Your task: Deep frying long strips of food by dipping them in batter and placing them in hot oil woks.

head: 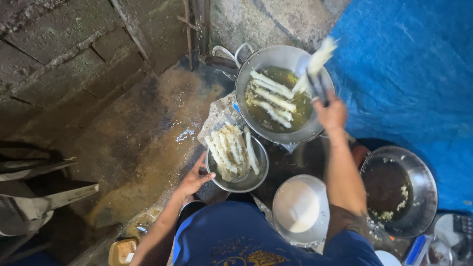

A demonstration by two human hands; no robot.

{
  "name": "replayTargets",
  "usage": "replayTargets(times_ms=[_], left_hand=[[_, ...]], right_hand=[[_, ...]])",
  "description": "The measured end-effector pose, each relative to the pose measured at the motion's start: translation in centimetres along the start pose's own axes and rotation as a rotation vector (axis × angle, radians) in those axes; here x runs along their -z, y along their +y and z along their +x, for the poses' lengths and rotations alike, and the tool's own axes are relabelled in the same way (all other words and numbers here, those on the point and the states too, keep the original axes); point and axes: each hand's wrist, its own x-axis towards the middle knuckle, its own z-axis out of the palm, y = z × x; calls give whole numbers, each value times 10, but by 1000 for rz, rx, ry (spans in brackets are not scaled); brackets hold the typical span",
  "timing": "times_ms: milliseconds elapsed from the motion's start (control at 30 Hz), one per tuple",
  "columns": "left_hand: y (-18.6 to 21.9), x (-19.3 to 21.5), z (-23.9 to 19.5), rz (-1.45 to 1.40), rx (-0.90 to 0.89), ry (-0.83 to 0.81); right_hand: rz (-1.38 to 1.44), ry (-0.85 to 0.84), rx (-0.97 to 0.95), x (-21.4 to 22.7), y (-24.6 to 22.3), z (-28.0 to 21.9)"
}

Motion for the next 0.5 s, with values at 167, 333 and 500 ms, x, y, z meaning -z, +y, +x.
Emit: replayTargets(times_ms=[167, 333, 500], left_hand=[[-14, 6, 17, 62, -12, -96], [3, 7, 10, 116, 56, -104], [25, 12, -9, 26, -110, -93]], right_hand=[[202, 550, 355, 81, 4, 8], [107, 531, 261, 77, -40, -19], [-50, 284, -70, -29, -45, -61]])
